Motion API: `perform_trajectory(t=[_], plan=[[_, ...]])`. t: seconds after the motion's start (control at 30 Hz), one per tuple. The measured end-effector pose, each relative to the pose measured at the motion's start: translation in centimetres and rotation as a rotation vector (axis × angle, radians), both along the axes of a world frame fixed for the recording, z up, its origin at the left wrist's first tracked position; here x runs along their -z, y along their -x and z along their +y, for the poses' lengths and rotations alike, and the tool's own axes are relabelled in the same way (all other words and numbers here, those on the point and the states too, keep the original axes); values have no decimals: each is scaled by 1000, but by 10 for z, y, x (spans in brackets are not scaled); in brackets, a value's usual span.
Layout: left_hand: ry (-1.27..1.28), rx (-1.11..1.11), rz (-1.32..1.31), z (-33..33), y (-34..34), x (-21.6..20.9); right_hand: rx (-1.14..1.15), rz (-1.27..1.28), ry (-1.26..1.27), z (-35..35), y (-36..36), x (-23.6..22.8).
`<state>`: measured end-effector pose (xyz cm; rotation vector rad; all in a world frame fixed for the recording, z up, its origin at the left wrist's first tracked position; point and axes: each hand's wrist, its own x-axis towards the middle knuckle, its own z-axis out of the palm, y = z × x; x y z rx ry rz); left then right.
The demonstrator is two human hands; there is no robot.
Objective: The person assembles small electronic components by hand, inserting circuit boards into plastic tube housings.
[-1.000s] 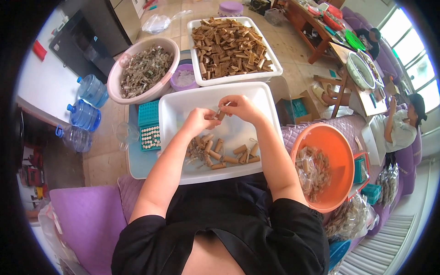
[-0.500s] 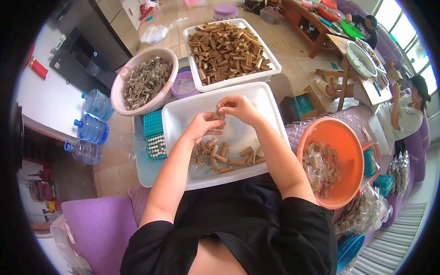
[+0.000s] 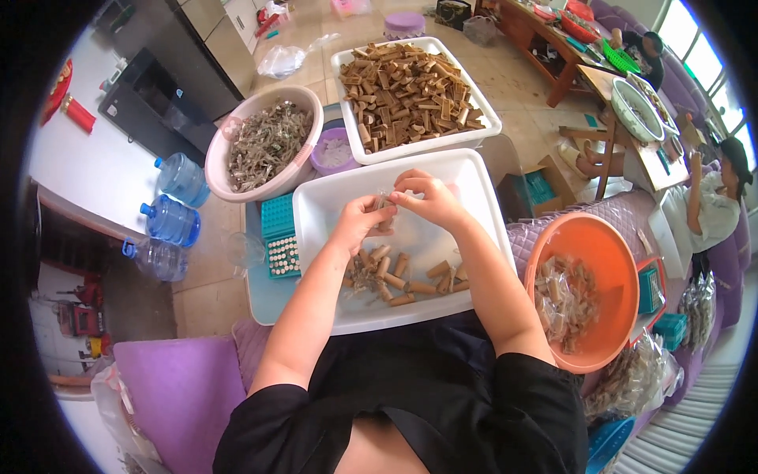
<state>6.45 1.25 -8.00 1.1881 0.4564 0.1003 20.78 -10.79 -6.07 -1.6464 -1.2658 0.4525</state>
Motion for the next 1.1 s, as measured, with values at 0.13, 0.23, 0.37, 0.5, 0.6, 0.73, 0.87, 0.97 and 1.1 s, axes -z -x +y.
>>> perform_trajectory(t=[0.13, 0.23, 0.37, 0.5, 0.6, 0.73, 0.87, 0.97, 1.1], plan=[[3, -80, 7, 0, -1, -1, -157, -8, 118, -1, 5, -3], [16, -104, -9, 1, -3, 6, -201, 133, 157, 0, 8, -2], [1, -209, -67, 1, -2, 4, -101, 202, 62, 9, 16, 13], [67, -254, -55, 4, -4, 8, 20, 213, -13, 14, 28, 20], [26, -236, 8, 6, 1, -2, -6, 269, -29, 17, 28, 13], [81, -311, -48, 9, 4, -10, -85, 387, 17, 17, 23, 9], [24, -311, -110, 12, -2, 0, -93, 403, 16, 15, 21, 10], [-72, -360, -108, 13, -7, 8, -113, 385, 10, 15, 17, 17], [-94, -401, -102, 19, 0, 9, -132, 361, -23, 24, 21, 24]])
